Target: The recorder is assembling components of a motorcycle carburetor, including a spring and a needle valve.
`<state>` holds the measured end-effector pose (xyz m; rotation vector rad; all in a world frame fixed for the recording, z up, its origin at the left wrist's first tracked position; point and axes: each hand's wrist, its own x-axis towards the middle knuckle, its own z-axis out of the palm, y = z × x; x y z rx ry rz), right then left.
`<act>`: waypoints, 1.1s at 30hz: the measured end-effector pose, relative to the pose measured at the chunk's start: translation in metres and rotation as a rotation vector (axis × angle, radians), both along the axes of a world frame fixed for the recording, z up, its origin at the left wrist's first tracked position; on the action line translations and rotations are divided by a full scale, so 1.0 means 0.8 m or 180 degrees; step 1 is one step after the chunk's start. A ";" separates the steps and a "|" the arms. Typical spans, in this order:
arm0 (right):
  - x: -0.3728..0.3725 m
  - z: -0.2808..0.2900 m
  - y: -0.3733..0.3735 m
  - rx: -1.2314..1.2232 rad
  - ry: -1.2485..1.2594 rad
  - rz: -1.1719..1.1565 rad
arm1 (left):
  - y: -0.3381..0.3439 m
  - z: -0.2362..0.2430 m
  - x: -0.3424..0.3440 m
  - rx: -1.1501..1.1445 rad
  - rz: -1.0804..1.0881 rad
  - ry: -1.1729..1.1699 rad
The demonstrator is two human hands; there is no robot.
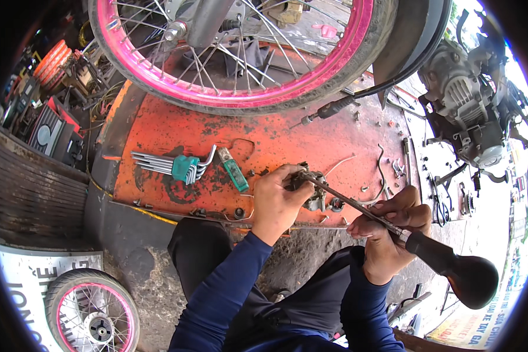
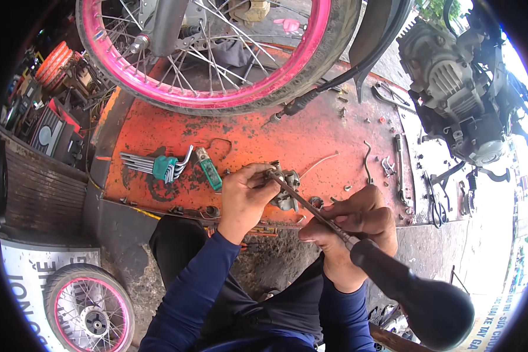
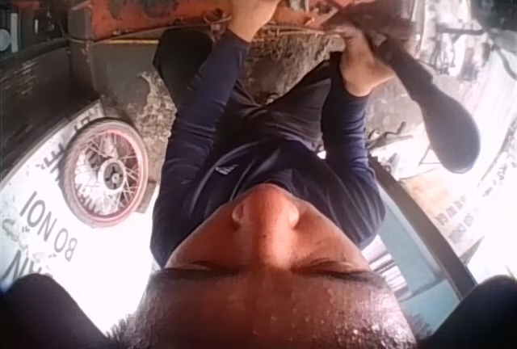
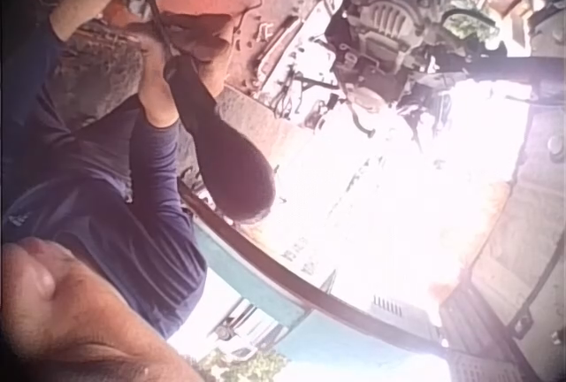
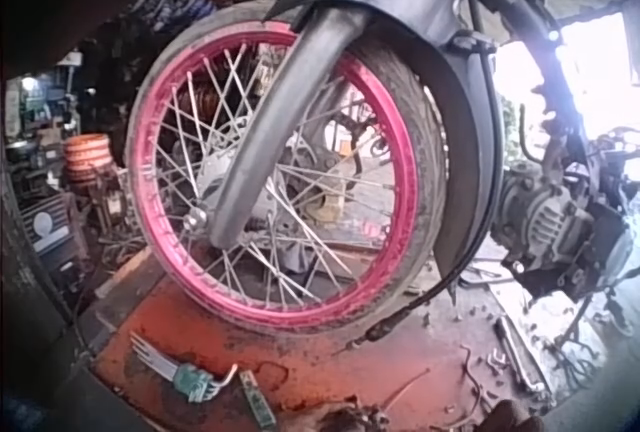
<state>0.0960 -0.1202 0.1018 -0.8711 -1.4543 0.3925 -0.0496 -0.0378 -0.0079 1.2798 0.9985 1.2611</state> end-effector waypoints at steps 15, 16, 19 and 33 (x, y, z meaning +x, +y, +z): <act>-0.008 -0.002 0.000 -0.0142 -0.0121 0.0202 | 0.000 -0.005 0.001 -0.0007 0.0016 0.0013; -0.016 -0.003 -0.001 -0.0078 0.0268 0.0214 | 0.000 -0.006 0.001 0.0040 0.0012 0.0004; -0.022 -0.003 0.001 -0.0016 0.0384 0.0023 | -0.001 0.002 -0.001 0.0004 0.0039 0.0121; -0.003 -0.031 -0.010 0.0365 0.0350 -0.0519 | 0.001 0.001 0.002 -0.0114 0.0017 -0.0140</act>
